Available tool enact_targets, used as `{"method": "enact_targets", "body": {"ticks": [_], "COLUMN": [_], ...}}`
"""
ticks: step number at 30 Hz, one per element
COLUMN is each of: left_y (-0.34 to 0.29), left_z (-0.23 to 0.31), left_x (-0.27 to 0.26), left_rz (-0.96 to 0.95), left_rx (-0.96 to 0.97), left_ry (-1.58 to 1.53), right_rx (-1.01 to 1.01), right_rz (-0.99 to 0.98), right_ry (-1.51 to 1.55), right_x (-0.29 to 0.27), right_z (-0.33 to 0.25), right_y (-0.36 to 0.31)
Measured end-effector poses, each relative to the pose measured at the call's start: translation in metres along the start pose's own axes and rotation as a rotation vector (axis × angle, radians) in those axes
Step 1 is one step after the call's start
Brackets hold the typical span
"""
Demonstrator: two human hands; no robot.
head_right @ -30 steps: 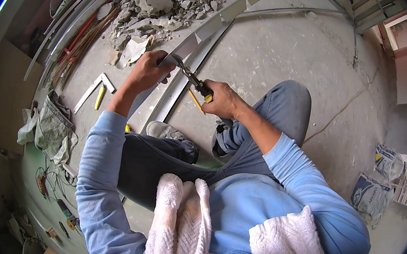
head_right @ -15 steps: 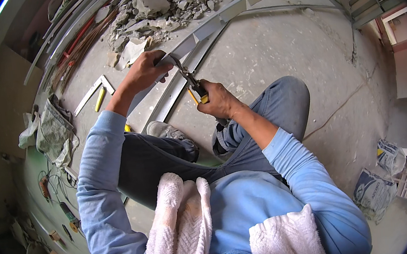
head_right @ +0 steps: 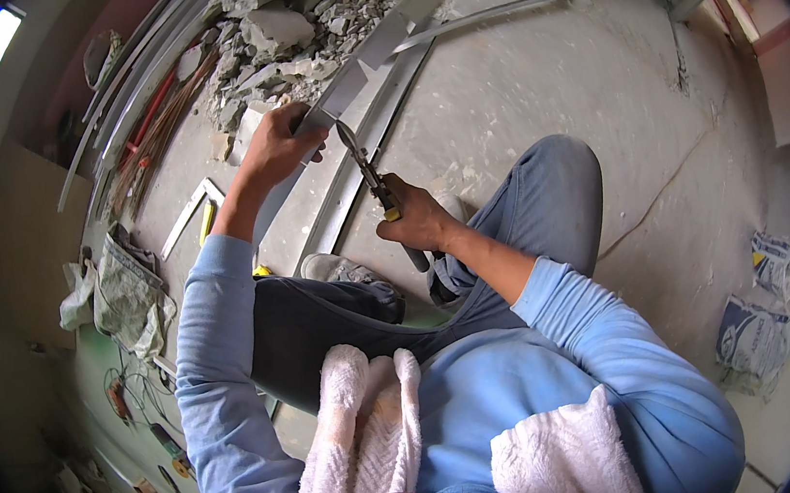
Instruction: The person sits on the floor and uses tin snips to cut notches into a long metal strip. They measure and mark the strip with a tape measure and pencil, then cut along the marks to create evenly spaced notches.
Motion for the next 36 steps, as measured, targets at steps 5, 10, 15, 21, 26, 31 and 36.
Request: {"method": "enact_targets", "body": {"ticks": [5, 10, 15, 21, 26, 31, 36], "left_y": [0.009, 0.017, 0.018, 0.017, 0.017, 0.016, 0.015], "left_z": [0.007, 0.004, 0.002, 0.004, 0.008, 0.010, 0.008], "left_x": [-0.001, 0.004, 0.009, 0.011, 0.014, 0.015, 0.020], "left_rz": [0.021, 0.050, 0.064, 0.072, 0.072, 0.062, 0.058], "left_rx": [0.044, 0.049, 0.068, 0.045, 0.035, 0.015, -0.022], "left_ry": [0.085, 0.142, 0.162, 0.131, 0.122, 0.154, 0.119], "right_rx": [-0.019, -0.057, -0.086, -0.104, -0.068, -0.100, -0.085], "right_rz": [0.076, 0.115, 0.144, 0.154, 0.152, 0.145, 0.113], "right_ry": [-0.020, 0.033, 0.023, 0.017, 0.014, -0.016, -0.003], "right_x": [0.000, 0.000, -0.001, -0.004, -0.006, -0.007, -0.010], "right_z": [-0.015, -0.016, -0.013, -0.016, -0.017, -0.016, -0.021], "right_y": [0.001, 0.008, 0.016, 0.019, 0.020, 0.023, 0.021]}}
Point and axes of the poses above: each hand's wrist, its own y-axis towards the middle knuckle, its own x-axis out of the palm, z = x × y, the point moved 2 cm from there along y, towards the middle knuckle, and after that the axes turned 13 degrees about x, right-handed, at the moved point
